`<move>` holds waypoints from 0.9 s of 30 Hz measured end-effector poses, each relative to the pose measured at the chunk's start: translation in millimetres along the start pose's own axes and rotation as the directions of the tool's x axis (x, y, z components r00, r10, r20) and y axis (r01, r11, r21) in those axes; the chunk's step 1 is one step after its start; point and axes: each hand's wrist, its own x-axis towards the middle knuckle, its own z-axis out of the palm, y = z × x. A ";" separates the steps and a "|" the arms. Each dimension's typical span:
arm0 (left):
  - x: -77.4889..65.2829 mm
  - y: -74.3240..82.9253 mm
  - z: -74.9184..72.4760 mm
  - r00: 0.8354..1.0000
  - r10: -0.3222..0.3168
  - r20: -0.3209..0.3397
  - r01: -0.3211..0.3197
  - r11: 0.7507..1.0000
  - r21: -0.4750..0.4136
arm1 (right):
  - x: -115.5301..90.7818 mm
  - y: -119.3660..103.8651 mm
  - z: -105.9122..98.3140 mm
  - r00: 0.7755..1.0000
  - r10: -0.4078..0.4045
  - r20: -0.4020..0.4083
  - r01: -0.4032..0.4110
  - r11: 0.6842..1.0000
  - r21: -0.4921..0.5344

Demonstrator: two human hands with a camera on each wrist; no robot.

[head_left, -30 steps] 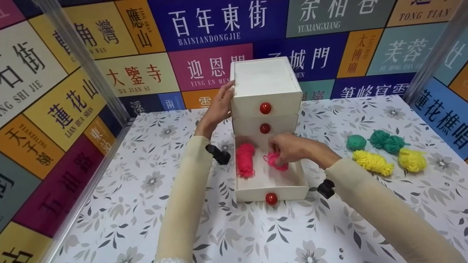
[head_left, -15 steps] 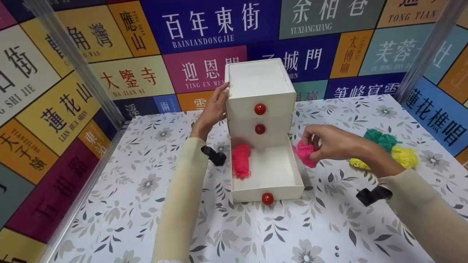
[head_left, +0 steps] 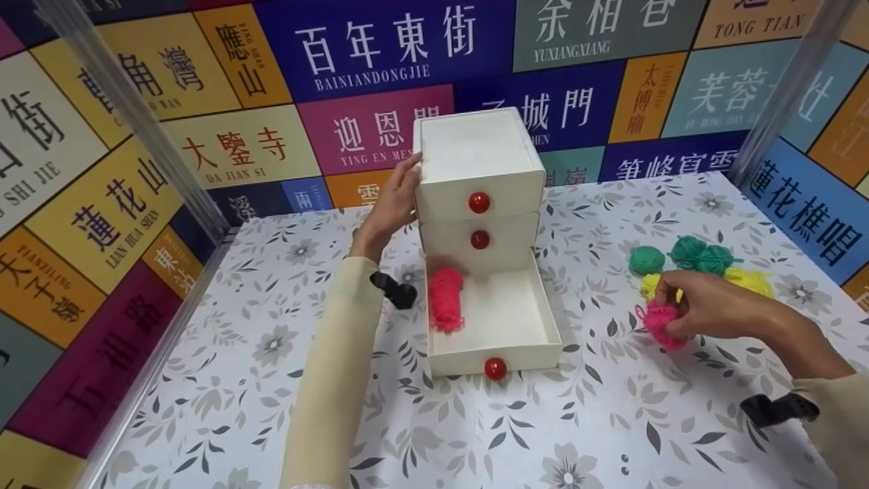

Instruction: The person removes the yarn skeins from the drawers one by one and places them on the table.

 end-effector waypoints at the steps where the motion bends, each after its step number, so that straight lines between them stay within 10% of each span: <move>1: 0.4 -0.3 -0.3 1.000 0.001 0.002 -0.001 1.000 -0.003 | -0.9 5.7 0.7 1.000 0.013 0.004 -0.012 1.000 -0.006; 12: 1.5 -0.6 -0.7 1.000 -0.012 0.000 0.012 1.000 -0.010 | -4.4 38.6 5.7 0.993 0.115 0.023 -0.112 0.989 -0.097; 27: 2.1 -0.8 -0.9 1.000 -0.015 0.000 0.015 1.000 -0.017 | 15.4 -10.6 -0.1 0.994 0.051 -0.093 -0.051 0.999 0.006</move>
